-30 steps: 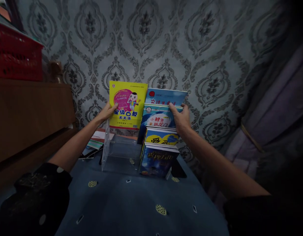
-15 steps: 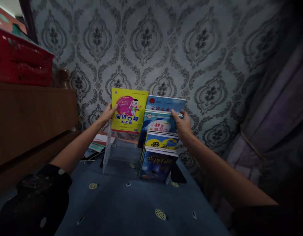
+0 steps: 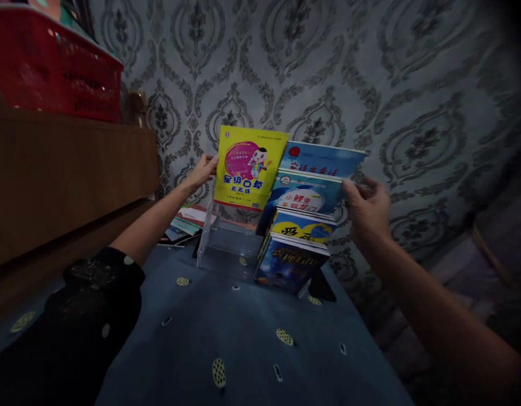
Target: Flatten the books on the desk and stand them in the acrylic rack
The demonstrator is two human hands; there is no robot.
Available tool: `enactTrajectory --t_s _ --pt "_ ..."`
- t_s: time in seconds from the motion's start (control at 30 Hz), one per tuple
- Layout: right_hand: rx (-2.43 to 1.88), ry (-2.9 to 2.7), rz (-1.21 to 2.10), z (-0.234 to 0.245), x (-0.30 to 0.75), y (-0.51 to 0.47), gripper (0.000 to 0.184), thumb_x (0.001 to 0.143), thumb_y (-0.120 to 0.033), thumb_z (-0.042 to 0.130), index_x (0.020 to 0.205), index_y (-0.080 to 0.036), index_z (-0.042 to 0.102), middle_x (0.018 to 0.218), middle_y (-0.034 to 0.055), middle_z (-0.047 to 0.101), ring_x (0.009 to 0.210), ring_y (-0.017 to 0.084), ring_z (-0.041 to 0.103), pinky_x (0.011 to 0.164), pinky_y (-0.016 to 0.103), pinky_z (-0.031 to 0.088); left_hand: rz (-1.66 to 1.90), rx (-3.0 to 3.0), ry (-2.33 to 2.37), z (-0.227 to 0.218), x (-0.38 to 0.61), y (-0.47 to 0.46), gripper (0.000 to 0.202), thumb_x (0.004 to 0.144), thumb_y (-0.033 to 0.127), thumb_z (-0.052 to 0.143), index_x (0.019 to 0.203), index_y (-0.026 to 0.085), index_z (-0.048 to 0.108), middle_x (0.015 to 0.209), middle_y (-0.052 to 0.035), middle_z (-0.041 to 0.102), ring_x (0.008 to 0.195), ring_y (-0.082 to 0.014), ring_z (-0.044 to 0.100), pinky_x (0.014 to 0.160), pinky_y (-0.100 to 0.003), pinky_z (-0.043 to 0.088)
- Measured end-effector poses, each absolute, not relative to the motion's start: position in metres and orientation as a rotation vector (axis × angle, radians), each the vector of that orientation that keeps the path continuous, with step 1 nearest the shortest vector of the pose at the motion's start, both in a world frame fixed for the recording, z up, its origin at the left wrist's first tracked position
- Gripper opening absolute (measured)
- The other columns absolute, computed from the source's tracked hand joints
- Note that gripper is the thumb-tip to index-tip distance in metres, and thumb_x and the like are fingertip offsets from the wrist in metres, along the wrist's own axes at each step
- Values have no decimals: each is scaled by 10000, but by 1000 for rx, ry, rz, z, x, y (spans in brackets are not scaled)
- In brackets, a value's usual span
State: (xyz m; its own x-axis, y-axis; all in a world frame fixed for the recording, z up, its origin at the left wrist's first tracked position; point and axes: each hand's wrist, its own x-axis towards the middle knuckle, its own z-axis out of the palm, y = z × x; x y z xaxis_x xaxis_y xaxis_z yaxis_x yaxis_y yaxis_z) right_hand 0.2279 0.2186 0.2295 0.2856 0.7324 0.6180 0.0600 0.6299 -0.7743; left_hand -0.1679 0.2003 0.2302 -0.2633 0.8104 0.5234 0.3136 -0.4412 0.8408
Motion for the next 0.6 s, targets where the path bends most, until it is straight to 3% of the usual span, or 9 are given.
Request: enactTrajectory --t_s 0.13,0.2,0.33,0.47,0.6 --pt "-713 -1301 331 208 235 170 652 657 -453 810 1192 -186 550 1278 207 587 1205 306 602 1033 499 478 1696 1642 1698 198 -201 183 391 1006 521 391 1214 200 471 1089 -93 681 967 -192 679 821 -323 507" --pt "-686 -1374 247 186 235 141 557 710 -474 770 1177 -236 582 1254 167 615 1213 314 606 1034 546 479 1385 1724 2132 171 -217 172 364 1010 470 369 1196 194 517 1086 -91 693 986 -204 677 830 -312 512" --pt "-774 -1538 233 128 225 89 418 831 -453 669 1208 -282 617 1242 128 658 1137 329 656 999 609 507 1017 1704 2375 116 -234 158 299 892 388 607 1072 151 620 1127 -151 700 1145 -314 630 965 -366 466" --pt "-810 -1737 274 71 204 62 333 875 -399 628 1186 -280 644 1213 110 687 1139 316 663 989 552 543 769 1642 2537 85 -238 166 460 907 454 582 1167 75 603 1305 -282 611 1286 -404 541 1036 -452 420" --pt "-817 -1811 387 30 178 51 270 922 -373 576 1142 -265 687 1208 113 703 1122 298 681 909 480 597 602 1636 2598 70 -247 179 665 865 600 599 1253 60 574 1365 -334 556 1326 -459 489 1034 -519 416"
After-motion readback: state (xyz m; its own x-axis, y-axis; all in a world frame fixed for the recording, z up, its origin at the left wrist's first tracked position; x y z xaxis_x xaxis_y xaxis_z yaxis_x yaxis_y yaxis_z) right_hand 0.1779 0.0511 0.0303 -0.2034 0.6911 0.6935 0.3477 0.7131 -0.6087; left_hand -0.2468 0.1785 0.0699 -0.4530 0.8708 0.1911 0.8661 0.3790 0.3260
